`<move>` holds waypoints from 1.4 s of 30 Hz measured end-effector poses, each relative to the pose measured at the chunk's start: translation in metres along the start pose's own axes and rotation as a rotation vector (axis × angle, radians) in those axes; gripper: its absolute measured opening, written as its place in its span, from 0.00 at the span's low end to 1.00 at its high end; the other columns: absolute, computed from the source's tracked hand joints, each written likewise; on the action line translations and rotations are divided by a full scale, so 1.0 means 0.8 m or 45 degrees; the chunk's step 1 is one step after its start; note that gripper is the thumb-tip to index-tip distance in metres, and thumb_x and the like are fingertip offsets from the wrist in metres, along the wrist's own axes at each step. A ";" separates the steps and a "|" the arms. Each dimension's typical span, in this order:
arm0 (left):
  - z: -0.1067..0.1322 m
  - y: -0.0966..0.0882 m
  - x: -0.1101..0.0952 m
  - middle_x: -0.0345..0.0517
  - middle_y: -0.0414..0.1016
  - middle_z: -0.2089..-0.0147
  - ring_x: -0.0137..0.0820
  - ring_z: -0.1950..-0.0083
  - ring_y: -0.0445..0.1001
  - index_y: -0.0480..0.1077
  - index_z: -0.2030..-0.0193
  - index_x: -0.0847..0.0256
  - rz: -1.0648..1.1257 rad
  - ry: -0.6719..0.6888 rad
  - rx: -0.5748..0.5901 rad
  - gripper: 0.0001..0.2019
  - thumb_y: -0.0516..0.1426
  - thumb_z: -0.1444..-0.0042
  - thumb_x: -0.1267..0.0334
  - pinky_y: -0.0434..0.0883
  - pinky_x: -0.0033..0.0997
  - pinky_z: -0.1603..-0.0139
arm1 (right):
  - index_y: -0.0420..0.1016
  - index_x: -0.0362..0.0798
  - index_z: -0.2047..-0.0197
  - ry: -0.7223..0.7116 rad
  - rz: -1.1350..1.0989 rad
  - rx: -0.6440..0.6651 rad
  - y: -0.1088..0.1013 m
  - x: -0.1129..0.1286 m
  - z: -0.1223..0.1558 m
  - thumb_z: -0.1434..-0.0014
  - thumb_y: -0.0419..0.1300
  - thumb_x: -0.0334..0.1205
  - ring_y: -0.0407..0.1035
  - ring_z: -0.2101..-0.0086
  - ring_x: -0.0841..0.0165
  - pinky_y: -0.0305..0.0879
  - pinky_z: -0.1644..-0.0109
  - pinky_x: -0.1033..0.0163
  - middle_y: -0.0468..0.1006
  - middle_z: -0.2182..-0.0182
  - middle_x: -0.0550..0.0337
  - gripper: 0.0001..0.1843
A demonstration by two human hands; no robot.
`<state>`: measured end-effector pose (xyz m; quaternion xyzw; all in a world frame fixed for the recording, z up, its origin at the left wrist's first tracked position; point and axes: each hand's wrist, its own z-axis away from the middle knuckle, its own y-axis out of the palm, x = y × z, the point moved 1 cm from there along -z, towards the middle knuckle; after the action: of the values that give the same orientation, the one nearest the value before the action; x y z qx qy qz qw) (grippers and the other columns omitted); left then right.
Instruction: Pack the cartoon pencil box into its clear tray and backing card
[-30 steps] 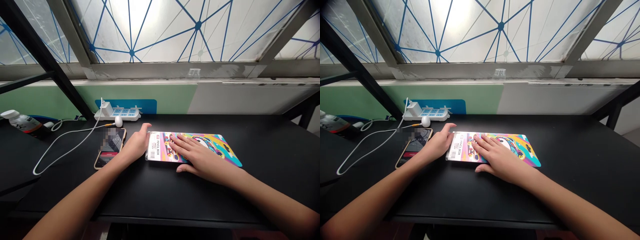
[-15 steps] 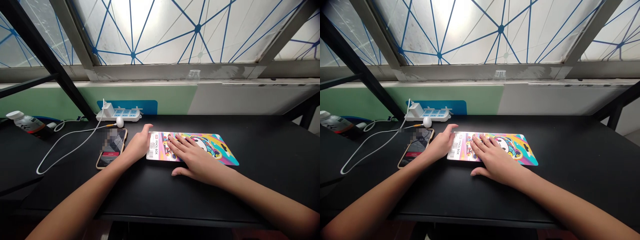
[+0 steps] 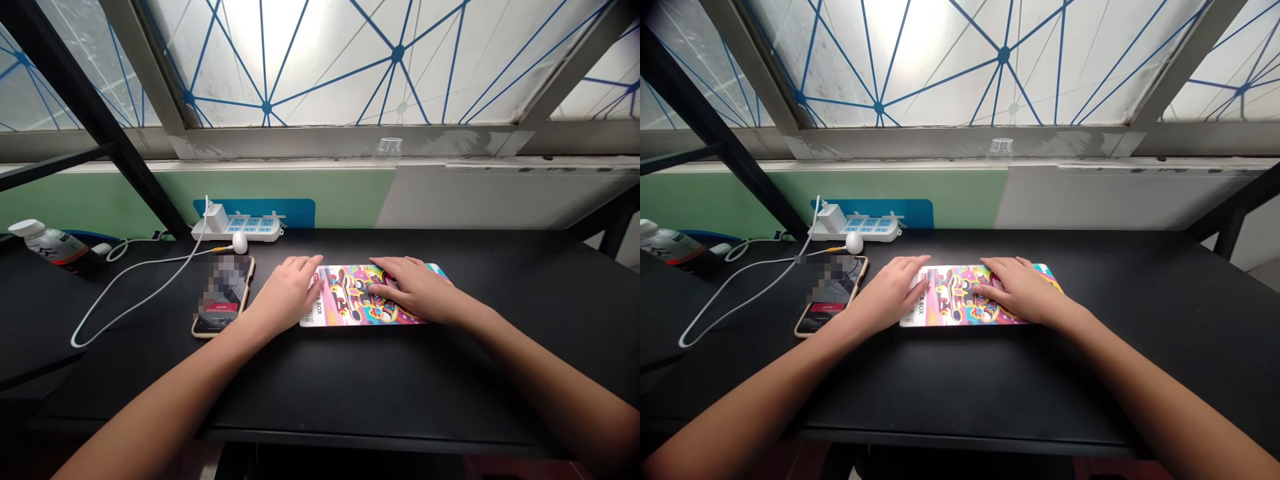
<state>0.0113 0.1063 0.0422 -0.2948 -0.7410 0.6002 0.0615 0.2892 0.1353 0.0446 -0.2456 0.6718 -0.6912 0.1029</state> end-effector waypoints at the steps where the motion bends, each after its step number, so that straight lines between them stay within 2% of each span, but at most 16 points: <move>1: 0.000 0.001 0.000 0.59 0.73 0.37 0.47 0.36 0.70 0.64 0.33 0.66 0.022 0.045 0.013 0.21 0.50 0.27 0.60 0.68 0.49 0.35 | 0.68 0.46 0.34 0.003 -0.015 -0.017 0.001 -0.001 -0.002 0.34 0.47 0.70 0.67 0.39 0.46 0.59 0.35 0.38 0.74 0.38 0.40 0.42; 6: -0.002 0.003 0.005 0.57 0.74 0.37 0.47 0.37 0.70 0.63 0.33 0.64 0.043 0.125 -0.035 0.22 0.55 0.29 0.57 0.69 0.52 0.37 | 0.74 0.45 0.47 -0.071 0.032 -0.226 0.005 0.008 -0.004 0.36 0.51 0.70 0.74 0.52 0.50 0.67 0.46 0.43 0.80 0.53 0.44 0.36; 10: -0.002 -0.007 0.005 0.58 0.75 0.44 0.45 0.44 0.71 0.65 0.35 0.65 -0.039 0.238 -0.348 0.24 0.61 0.34 0.58 0.72 0.48 0.42 | 0.71 0.45 0.52 -0.258 0.202 -0.631 -0.001 0.020 0.001 0.36 0.58 0.64 0.74 0.58 0.51 0.69 0.49 0.45 0.79 0.59 0.45 0.29; 14: 0.003 -0.021 -0.004 0.52 0.77 0.54 0.42 0.53 0.72 0.71 0.47 0.60 -0.170 0.390 -0.645 0.12 0.62 0.34 0.60 0.73 0.46 0.48 | 0.68 0.46 0.55 -0.469 0.316 -0.907 -0.013 0.042 0.016 0.35 0.63 0.52 0.75 0.60 0.55 0.69 0.45 0.46 0.80 0.58 0.45 0.18; 17: 0.010 -0.030 -0.014 0.53 0.77 0.52 0.42 0.51 0.72 0.72 0.56 0.59 -0.238 0.492 -0.699 0.05 0.61 0.34 0.62 0.72 0.50 0.43 | 0.68 0.46 0.57 -0.527 0.371 -0.956 -0.019 0.062 0.032 0.34 0.63 0.45 0.76 0.60 0.57 0.70 0.47 0.49 0.81 0.55 0.44 0.12; 20: 0.016 -0.031 -0.026 0.57 0.75 0.42 0.42 0.42 0.73 0.72 0.61 0.60 -0.302 0.645 -0.576 0.04 0.58 0.33 0.67 0.67 0.53 0.33 | 0.71 0.46 0.62 -0.550 0.504 -0.871 -0.015 0.081 0.044 0.33 0.60 0.35 0.76 0.59 0.55 0.71 0.54 0.52 0.82 0.53 0.45 0.04; 22: 0.018 -0.025 -0.035 0.58 0.74 0.37 0.42 0.39 0.74 0.73 0.62 0.61 -0.308 0.737 -0.437 0.08 0.56 0.31 0.65 0.66 0.52 0.32 | 0.73 0.46 0.64 -0.587 0.576 -0.787 -0.005 0.088 0.047 0.33 0.57 0.29 0.76 0.57 0.54 0.71 0.53 0.52 0.82 0.54 0.45 0.07; 23: 0.019 -0.021 -0.038 0.59 0.75 0.37 0.43 0.39 0.75 0.73 0.62 0.61 -0.293 0.760 -0.377 0.09 0.55 0.30 0.62 0.68 0.51 0.33 | 0.74 0.45 0.64 -0.614 0.576 -0.745 0.001 0.090 0.047 0.33 0.56 0.29 0.75 0.56 0.54 0.72 0.53 0.52 0.82 0.54 0.45 0.08; 25: 0.018 -0.015 -0.042 0.59 0.77 0.40 0.44 0.42 0.78 0.74 0.59 0.62 -0.228 0.756 -0.311 0.13 0.55 0.30 0.56 0.72 0.50 0.37 | 0.76 0.45 0.64 -0.680 0.501 -0.648 0.013 0.091 0.044 0.32 0.57 0.36 0.75 0.56 0.53 0.73 0.53 0.51 0.81 0.56 0.43 0.09; 27: 0.016 -0.012 -0.041 0.59 0.78 0.42 0.44 0.45 0.79 0.74 0.55 0.62 -0.157 0.715 -0.287 0.15 0.54 0.30 0.53 0.75 0.48 0.42 | 0.77 0.44 0.62 -0.735 0.377 -0.534 0.021 0.090 0.042 0.32 0.59 0.47 0.74 0.56 0.52 0.74 0.53 0.49 0.81 0.57 0.43 0.15; 29: 0.013 -0.012 -0.034 0.59 0.78 0.42 0.44 0.46 0.79 0.73 0.49 0.62 -0.114 0.641 -0.270 0.15 0.54 0.30 0.53 0.75 0.48 0.44 | 0.78 0.42 0.59 -0.746 0.268 -0.440 0.022 0.086 0.040 0.33 0.59 0.53 0.74 0.54 0.50 0.74 0.51 0.46 0.80 0.54 0.41 0.20; 32: 0.010 -0.011 -0.020 0.62 0.74 0.36 0.48 0.38 0.74 0.69 0.40 0.64 -0.110 0.486 -0.208 0.21 0.57 0.32 0.51 0.72 0.51 0.39 | 0.77 0.43 0.55 -0.713 0.097 -0.336 0.013 0.078 0.040 0.32 0.58 0.53 0.74 0.50 0.51 0.73 0.47 0.46 0.79 0.47 0.41 0.20; 35: 0.009 -0.001 -0.008 0.64 0.67 0.30 0.52 0.31 0.67 0.62 0.32 0.64 -0.140 0.301 -0.032 0.30 0.57 0.33 0.46 0.66 0.56 0.34 | 0.76 0.46 0.54 -0.671 -0.065 -0.241 0.003 0.064 0.039 0.32 0.59 0.54 0.73 0.47 0.53 0.71 0.44 0.47 0.78 0.45 0.43 0.18; 37: 0.009 0.006 -0.004 0.63 0.65 0.29 0.51 0.29 0.65 0.60 0.30 0.62 -0.150 0.219 0.083 0.31 0.54 0.32 0.44 0.63 0.58 0.32 | 0.74 0.47 0.49 -0.611 -0.087 -0.215 -0.002 0.052 0.036 0.33 0.61 0.53 0.71 0.43 0.52 0.69 0.41 0.45 0.76 0.42 0.42 0.19; 39: 0.010 0.009 -0.003 0.61 0.65 0.29 0.50 0.29 0.64 0.60 0.30 0.61 -0.153 0.198 0.134 0.30 0.52 0.31 0.44 0.61 0.58 0.32 | 0.72 0.46 0.43 -0.495 -0.058 -0.199 -0.004 0.038 0.033 0.34 0.61 0.54 0.67 0.39 0.49 0.66 0.38 0.41 0.74 0.39 0.40 0.24; 42: 0.010 0.009 -0.004 0.60 0.68 0.31 0.49 0.32 0.68 0.62 0.31 0.60 -0.147 0.226 0.128 0.29 0.53 0.31 0.45 0.63 0.56 0.33 | 0.66 0.45 0.34 -0.332 -0.064 -0.100 -0.007 0.016 0.030 0.38 0.62 0.63 0.61 0.34 0.46 0.64 0.36 0.39 0.70 0.35 0.38 0.39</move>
<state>0.0125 0.0984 0.0342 -0.3002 -0.7172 0.6037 0.1761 0.2905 0.1083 0.0522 -0.3540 0.6729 -0.6290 0.1622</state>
